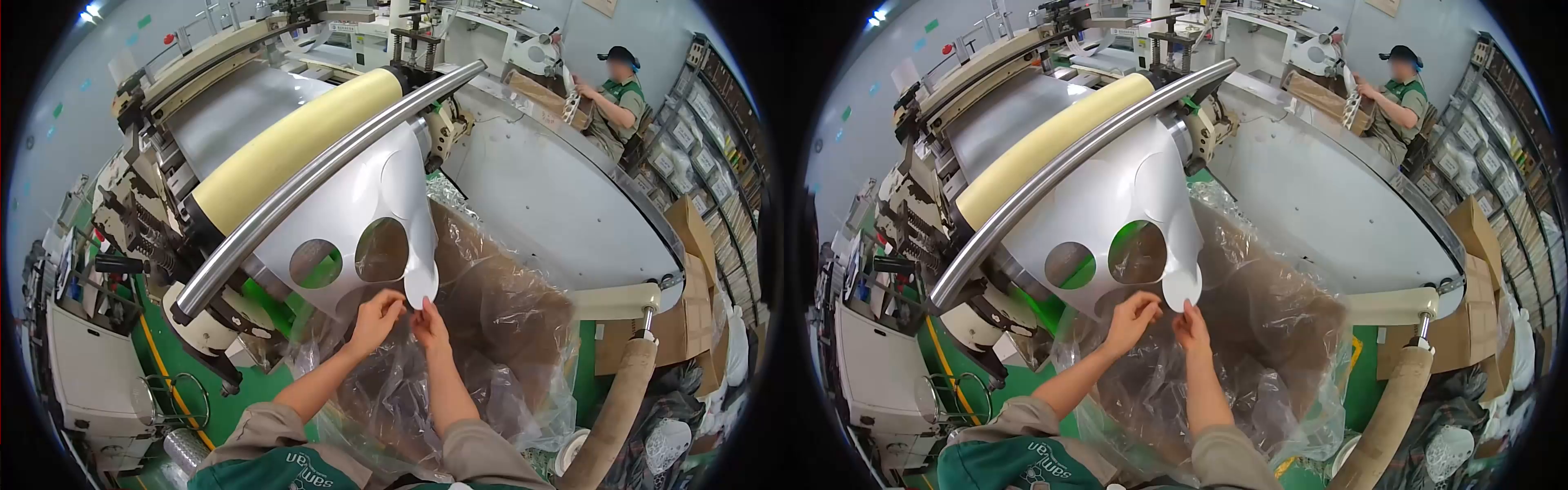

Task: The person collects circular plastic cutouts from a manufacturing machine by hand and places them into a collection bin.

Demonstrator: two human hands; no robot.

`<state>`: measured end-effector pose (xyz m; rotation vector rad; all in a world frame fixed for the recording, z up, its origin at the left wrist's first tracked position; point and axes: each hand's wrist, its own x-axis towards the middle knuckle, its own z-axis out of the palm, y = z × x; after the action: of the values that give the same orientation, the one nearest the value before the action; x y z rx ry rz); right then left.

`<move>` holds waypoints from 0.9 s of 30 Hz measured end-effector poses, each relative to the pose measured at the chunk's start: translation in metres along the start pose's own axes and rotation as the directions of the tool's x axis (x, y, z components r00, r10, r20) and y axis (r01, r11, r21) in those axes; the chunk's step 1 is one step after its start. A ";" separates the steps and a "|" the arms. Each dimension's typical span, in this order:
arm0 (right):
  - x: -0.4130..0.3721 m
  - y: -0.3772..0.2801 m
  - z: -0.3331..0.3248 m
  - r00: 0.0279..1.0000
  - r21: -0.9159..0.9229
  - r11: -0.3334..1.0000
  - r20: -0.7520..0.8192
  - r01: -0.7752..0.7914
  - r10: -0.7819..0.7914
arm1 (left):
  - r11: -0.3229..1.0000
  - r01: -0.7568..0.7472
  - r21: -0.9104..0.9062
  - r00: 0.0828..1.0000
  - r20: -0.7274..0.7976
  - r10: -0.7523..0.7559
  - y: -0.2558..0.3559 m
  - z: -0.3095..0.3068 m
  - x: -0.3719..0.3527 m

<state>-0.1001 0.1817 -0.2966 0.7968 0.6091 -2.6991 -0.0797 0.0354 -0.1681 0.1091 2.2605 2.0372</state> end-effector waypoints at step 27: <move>-0.021 -0.067 -0.022 0.823 0.063 0.854 -0.312 0.516 -0.474 | 0.910 -0.382 0.164 0.888 -0.208 0.410 0.063 -0.003 0.011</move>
<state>-0.0971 0.2535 -0.2803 1.2354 0.7855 -3.1546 -0.0917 0.0405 -0.1053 0.3881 2.6984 2.2020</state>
